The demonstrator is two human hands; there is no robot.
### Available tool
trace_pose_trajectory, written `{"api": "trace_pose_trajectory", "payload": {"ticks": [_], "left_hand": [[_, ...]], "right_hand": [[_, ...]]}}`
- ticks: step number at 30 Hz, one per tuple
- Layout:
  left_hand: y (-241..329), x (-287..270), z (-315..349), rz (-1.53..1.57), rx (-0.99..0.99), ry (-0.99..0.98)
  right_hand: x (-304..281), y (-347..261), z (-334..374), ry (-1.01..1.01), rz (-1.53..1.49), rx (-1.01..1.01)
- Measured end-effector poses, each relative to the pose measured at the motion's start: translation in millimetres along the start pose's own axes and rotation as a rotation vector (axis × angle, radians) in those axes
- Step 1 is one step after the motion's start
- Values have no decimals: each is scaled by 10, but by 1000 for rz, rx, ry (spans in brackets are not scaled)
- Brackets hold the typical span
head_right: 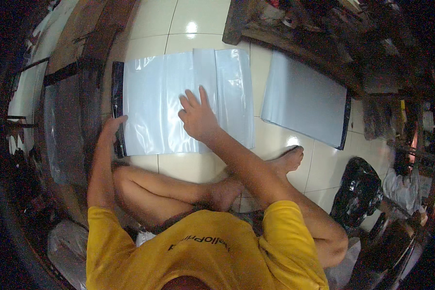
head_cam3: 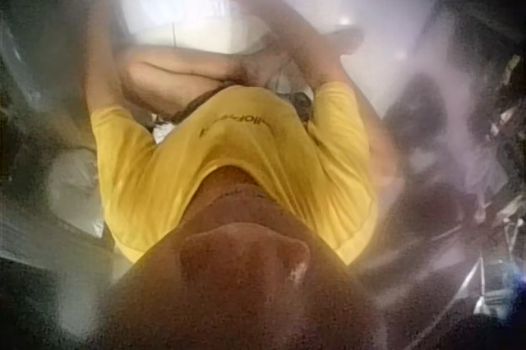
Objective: The person sits on the floor and folds white poly mailers one at a time. They smooth each mailer flat, fold it in half, then fold it again into a smaller rectangle, and stack the folded units into a growing pile.
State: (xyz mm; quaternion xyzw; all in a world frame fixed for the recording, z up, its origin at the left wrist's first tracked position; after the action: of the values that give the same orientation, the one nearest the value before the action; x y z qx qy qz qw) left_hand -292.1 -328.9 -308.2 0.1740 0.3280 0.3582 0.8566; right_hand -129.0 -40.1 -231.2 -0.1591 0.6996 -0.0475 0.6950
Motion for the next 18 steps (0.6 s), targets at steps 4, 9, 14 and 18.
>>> {"api": "trace_pose_trajectory", "payload": {"ticks": [4, 9, 14, 18], "left_hand": [[-104, 5, -91, 75, -22, -48], [-371, -19, -351, 91, -29, -42], [-155, 8, -133, 37, -44, -121], [-62, -45, 86, 385, -31, -205]], "right_hand": [[-73, 514, 66, -325, 191, 304], [-363, 1511, 738, -167, -125, 737], [-299, 1615, 1177, 214, -477, 969], [-225, 1469, 1103, 252, -394, 1072]]}}
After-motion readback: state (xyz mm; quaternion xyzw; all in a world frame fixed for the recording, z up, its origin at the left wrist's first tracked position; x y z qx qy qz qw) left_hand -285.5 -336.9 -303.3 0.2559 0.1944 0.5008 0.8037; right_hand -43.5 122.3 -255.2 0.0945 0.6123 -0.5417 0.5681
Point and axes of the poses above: each hand's wrist, its own z-axis away from the middle knuckle, its own x-axis out of the palm, y = z × x, the point moved 7 cm from there along -z, towards the middle knuckle, and after that the axes turned 6 degrees about -z, right-handed, at the moved point
